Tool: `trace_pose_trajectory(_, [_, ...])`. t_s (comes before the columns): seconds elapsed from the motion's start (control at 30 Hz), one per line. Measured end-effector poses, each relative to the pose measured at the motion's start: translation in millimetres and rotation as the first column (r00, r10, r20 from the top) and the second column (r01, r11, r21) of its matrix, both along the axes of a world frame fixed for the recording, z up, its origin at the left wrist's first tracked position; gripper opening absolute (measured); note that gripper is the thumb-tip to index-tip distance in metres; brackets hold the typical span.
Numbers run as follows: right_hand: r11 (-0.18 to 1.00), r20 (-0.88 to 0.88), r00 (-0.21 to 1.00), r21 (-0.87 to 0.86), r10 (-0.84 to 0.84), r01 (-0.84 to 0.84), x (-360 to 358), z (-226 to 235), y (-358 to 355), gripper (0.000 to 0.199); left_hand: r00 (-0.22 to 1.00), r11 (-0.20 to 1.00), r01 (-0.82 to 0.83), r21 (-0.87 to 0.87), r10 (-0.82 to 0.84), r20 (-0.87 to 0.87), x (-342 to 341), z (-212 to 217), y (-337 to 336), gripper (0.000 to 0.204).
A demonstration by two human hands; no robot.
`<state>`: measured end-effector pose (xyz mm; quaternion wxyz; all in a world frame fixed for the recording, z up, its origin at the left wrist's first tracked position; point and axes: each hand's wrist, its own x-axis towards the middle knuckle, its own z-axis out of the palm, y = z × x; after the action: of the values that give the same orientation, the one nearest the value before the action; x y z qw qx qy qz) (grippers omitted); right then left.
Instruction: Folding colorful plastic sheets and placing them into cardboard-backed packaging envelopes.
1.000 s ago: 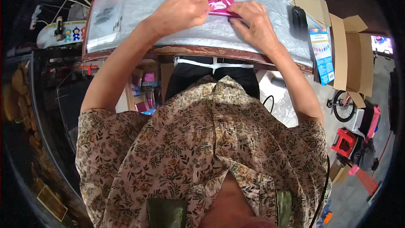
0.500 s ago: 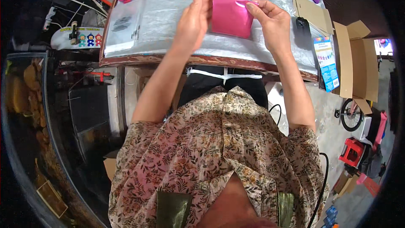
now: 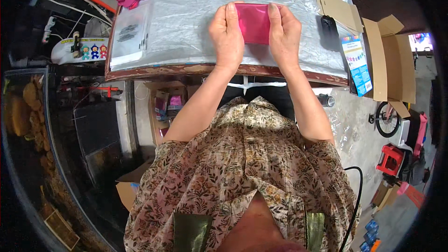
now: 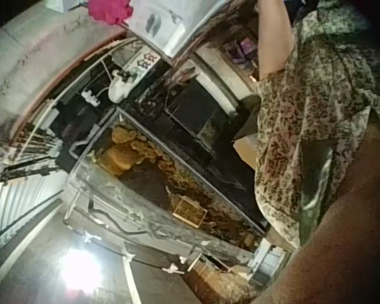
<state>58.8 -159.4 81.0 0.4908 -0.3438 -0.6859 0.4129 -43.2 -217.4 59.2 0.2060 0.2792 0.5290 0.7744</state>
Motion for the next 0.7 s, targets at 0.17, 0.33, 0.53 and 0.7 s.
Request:
trace_pose_trajectory(0.17, [0.996,0.016,1.0,-0.084,-0.002,0.004,1,0,-4,0.03,1.0,0.999,0.003,-0.053,-0.003,0.001,5,-1,-2,0.033])
trace_pose_trajectory(0.33, [0.983,-0.072,0.997,-0.178,0.037,-0.049,9,1,0,0.028,0.98,0.99,-0.089,-0.111,0.068,-0.185,2,4,-1,0.032])
trace_pose_trajectory(0.53, [0.811,0.38,0.719,-0.211,0.582,-0.545,30,53,47,0.02,0.898,0.986,0.024,-0.163,-0.092,-0.429,-11,18,-13,0.022])
trace_pose_trajectory(0.7, [0.753,0.376,0.652,-0.344,0.658,-0.562,32,57,59,0.017,0.93,0.948,0.26,-0.184,-0.297,-0.218,-22,21,-10,0.016])
